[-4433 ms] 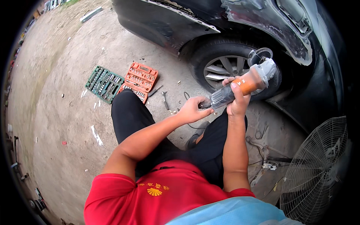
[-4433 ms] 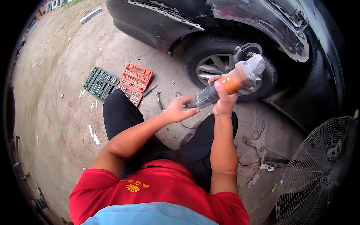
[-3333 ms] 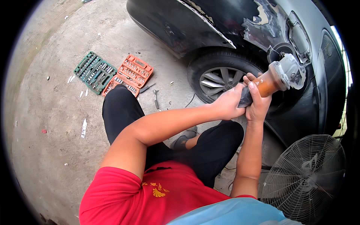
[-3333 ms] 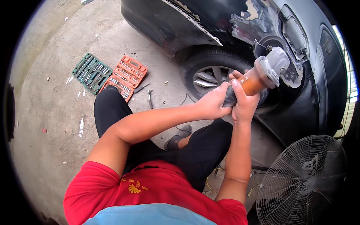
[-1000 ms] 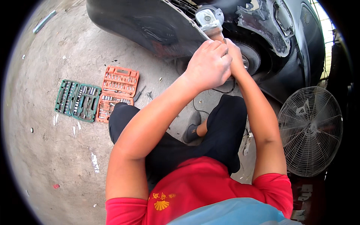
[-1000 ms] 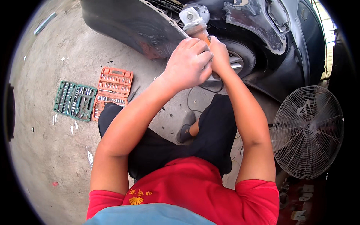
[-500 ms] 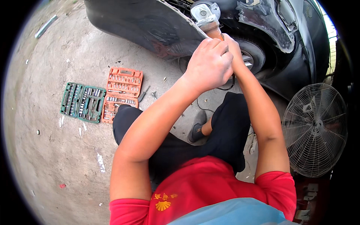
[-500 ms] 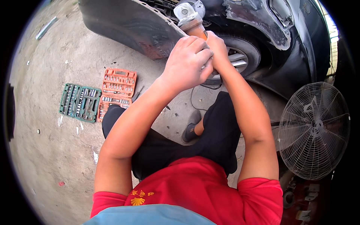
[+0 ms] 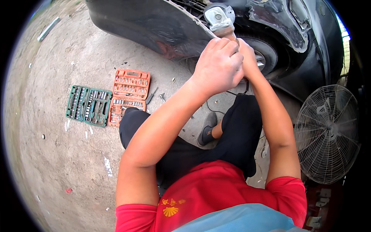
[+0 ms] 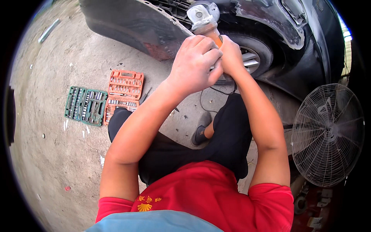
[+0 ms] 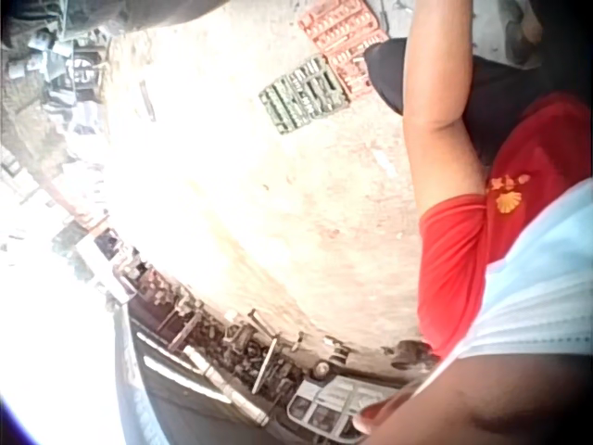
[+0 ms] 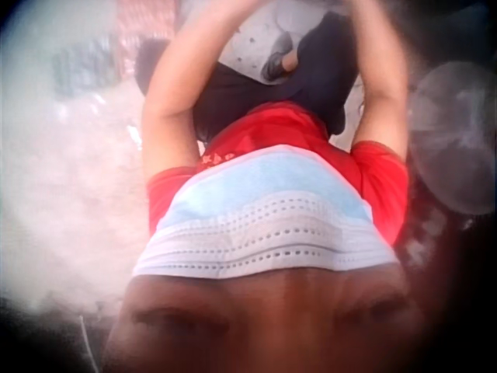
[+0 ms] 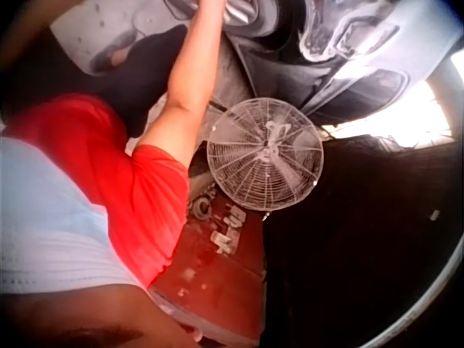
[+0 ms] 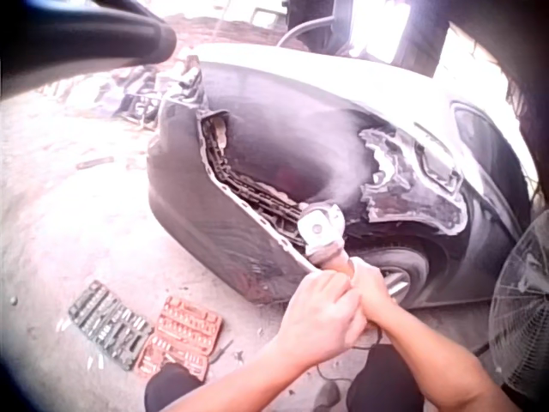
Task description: The person sits on the ground and uses an angle grinder to smooth the surface of a car's front bumper. They periodically pause to wipe the area with their hand and inspect the progress before resuming the grinding.
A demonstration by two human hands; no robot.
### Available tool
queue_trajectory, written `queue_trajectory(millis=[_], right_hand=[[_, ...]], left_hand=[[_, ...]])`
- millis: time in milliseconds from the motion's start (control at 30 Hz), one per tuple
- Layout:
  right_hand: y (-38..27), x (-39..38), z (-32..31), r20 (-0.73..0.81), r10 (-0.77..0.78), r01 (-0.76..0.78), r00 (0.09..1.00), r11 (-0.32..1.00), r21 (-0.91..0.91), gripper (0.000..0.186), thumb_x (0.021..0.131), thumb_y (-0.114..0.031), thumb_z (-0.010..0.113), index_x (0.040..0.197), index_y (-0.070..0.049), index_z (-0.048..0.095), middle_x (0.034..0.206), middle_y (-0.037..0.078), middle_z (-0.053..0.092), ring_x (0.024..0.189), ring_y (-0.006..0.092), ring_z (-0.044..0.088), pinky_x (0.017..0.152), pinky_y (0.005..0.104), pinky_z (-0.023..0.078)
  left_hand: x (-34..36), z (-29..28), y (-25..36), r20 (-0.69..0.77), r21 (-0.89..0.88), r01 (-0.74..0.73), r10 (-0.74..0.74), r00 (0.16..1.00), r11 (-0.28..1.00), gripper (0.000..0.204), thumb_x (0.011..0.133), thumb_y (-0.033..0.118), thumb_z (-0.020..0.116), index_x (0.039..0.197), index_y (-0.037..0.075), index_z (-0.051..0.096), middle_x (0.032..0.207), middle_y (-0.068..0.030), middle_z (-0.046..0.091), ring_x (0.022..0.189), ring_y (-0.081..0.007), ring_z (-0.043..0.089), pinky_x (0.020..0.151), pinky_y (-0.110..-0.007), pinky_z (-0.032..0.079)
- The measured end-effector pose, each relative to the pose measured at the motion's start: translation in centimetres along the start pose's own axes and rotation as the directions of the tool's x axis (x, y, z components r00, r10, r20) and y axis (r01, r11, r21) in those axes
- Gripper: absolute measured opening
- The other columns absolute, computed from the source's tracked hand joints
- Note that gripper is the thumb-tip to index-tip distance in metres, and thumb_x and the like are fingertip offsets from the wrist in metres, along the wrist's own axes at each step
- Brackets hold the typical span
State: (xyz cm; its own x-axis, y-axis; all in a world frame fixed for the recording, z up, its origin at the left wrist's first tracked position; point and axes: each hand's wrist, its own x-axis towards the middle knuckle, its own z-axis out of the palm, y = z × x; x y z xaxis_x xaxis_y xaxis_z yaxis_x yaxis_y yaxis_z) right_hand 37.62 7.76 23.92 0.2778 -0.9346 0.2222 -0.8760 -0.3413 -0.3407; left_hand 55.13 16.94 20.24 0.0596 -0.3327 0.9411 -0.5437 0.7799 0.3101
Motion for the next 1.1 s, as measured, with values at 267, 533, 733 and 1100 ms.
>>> queue_trajectory(millis=[267, 533, 733, 1100], right_hand=[[-0.1, 1.6, 1.4, -0.009, 0.022, -0.021, 1.0, 1.0, 0.021, 0.05, 0.1, -0.047, 0.073, 0.114, 0.0, 0.068, 0.113, 0.031, 0.079, 0.11, 0.0529, 0.075, 0.093, 0.0546, 0.058], [1.8, -0.8, 1.0, -0.01, -0.078, 0.078, 0.997, 0.997, -0.002, 0.049, 0.096, -0.046, 0.078, 0.112, -0.001, 0.068, 0.112, 0.028, 0.08, 0.11, 0.0496, 0.076, 0.093, 0.0511, 0.059], [-1.0, 1.1, 1.5, -0.042, 0.024, -0.024, 0.999, 1.0, 0.013, 0.044, 0.094, -0.04, 0.082, 0.11, 0.0, 0.068, 0.105, 0.024, 0.081, 0.103, 0.0424, 0.08, 0.089, 0.0483, 0.059], [6.9, -8.2, 2.7, -0.09, 0.231, -0.074, 0.969, 0.617, 0.783, 0.038, 0.093, -0.016, 0.088, 0.123, 0.001, 0.071, 0.108, 0.007, 0.077, 0.096, 0.0172, 0.075, 0.089, 0.0348, 0.06]], left_hand=[[0.1, 0.4, 0.1, -0.005, 0.025, 0.002, -0.002, 1.0, 1.0, 0.014, 0.079, 0.01, 0.081, 0.09, 0.006, 0.074, 0.097, -0.008, 0.069, 0.099, -0.0299, 0.069, 0.096, -0.045, 0.053], [0.1, 0.6, 0.3, -0.024, -0.008, -0.002, 0.002, 1.0, 1.0, 0.014, 0.079, 0.01, 0.082, 0.089, 0.006, 0.074, 0.099, -0.0079, 0.069, 0.101, -0.03, 0.069, 0.099, -0.046, 0.054], [0.1, 0.2, 0.2, 0.03, 0.009, 0.023, -0.023, 0.999, 1.0, 0.015, 0.079, 0.01, 0.081, 0.09, 0.006, 0.073, 0.1, -0.0082, 0.069, 0.103, -0.031, 0.069, 0.099, -0.046, 0.054], [0.4, 0.6, 0.3, 0.058, -0.003, 0.028, -0.027, 0.998, 1.0, 0.025, 0.078, 0.006, 0.083, 0.102, 0.007, 0.078, 0.104, -0.0068, 0.072, 0.106, -0.0315, 0.07, 0.098, -0.047, 0.054]])
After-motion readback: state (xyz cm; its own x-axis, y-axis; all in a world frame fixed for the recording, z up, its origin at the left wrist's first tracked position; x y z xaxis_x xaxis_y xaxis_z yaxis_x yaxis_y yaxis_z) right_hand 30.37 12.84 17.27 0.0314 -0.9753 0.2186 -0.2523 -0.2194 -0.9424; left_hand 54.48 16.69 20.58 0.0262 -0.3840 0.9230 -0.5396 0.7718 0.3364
